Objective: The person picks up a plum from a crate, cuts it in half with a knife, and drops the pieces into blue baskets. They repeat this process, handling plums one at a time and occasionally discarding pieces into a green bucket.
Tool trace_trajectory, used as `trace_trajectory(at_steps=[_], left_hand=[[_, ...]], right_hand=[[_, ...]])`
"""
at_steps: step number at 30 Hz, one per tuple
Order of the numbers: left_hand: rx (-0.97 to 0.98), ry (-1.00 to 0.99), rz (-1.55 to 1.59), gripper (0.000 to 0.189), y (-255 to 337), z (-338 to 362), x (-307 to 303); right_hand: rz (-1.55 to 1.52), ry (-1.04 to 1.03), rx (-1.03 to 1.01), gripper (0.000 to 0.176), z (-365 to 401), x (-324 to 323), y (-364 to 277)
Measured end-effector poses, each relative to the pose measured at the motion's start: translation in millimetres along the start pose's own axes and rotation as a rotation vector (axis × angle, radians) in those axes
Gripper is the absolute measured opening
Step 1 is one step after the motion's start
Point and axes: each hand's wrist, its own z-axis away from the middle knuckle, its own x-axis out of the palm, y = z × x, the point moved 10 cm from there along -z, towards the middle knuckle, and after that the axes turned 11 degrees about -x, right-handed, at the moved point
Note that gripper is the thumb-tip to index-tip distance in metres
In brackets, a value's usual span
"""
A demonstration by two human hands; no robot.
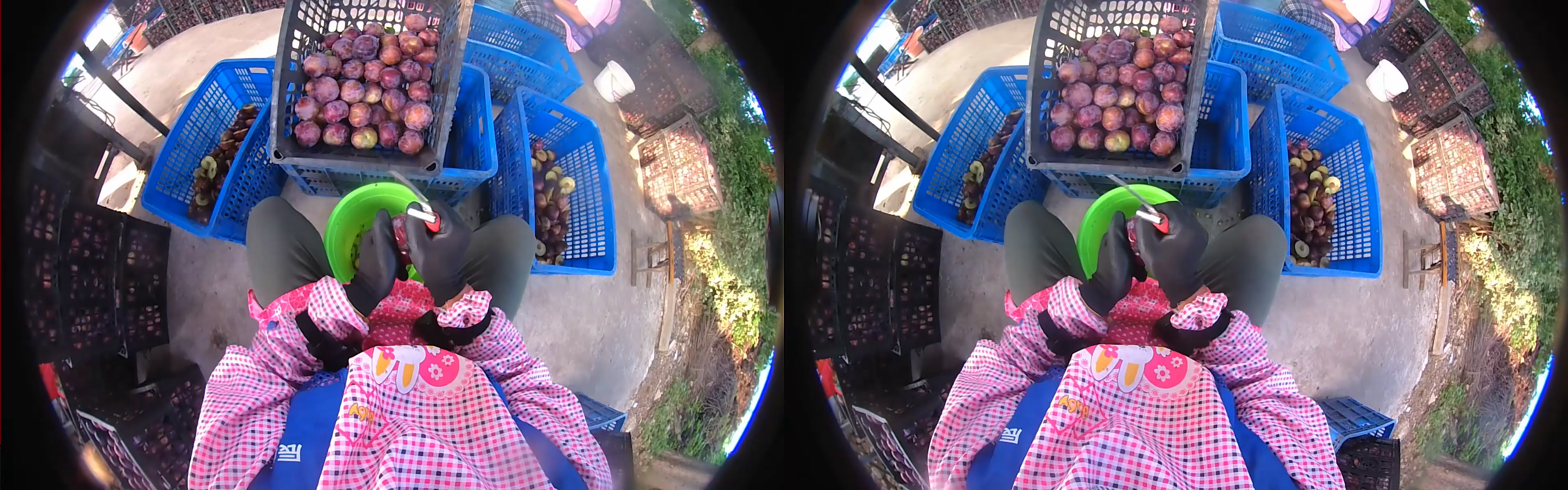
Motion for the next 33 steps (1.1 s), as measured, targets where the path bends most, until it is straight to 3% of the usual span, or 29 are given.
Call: trace_trajectory(at_steps=[2,5,6,7,9,11,12,13,15,16,17,19,20,24,29,33], left_hand=[[-0.369,-0.123,-0.036,0.047,-27,7,6],[-0.514,-0.229,0.078,0.053,-38,10,16],[-0.324,-0.204,0.003,0.055,-32,8,15],[-0.324,-0.205,-0.004,0.055,-35,2,9],[-0.551,-0.36,-0.015,0.054,-43,2,15],[-0.644,-0.372,0.062,0.054,-37,14,21],[-0.735,-0.37,0.144,0.054,-35,21,25],[-0.73,-0.369,0.14,0.054,-39,19,24],[-0.552,-0.396,0.373,0.057,-31,5,23],[-0.462,-0.375,0.306,0.059,-21,-1,13],[-0.451,-0.376,0.304,0.059,-19,-7,9],[-0.342,-0.24,0.359,0.063,-14,-20,-14],[-0.314,-0.298,0.353,0.064,-11,-20,-16],[-0.234,-0.31,0.31,0.065,3,-6,-16],[-0.085,-0.321,0.259,0.056,17,3,-8],[-0.093,-0.327,0.256,0.054,17,-1,-14]], right_hand=[[0.094,-0.055,-0.14,0.015,-2,-2,-16],[0.173,-0.163,-0.219,0.016,-1,2,-22],[0.172,-0.16,-0.212,0.016,2,0,-20],[0.159,-0.167,-0.135,0.017,5,0,-9],[0.143,-0.164,-0.07,0.019,4,1,4],[-0.024,-0.153,0.225,0.021,12,3,38],[0.037,-0.184,0.19,0.024,5,3,36],[0.033,-0.182,0.186,0.024,0,0,37],[0.159,-0.073,-0.125,0.026,-17,-20,3],[0.251,-0.033,-0.209,0.024,-20,-31,-9],[0.247,-0.03,-0.218,0.024,-20,-39,-15],[0.109,-0.329,-0.1,0.021,-6,-24,-20],[-0.057,-0.487,0.085,0.02,10,-11,-17],[0.14,-0.583,-0.011,0.026,31,1,-23],[0.131,-0.587,-0.024,0.026,43,11,-24],[0.173,-0.572,-0.049,0.026,45,11,-24]])
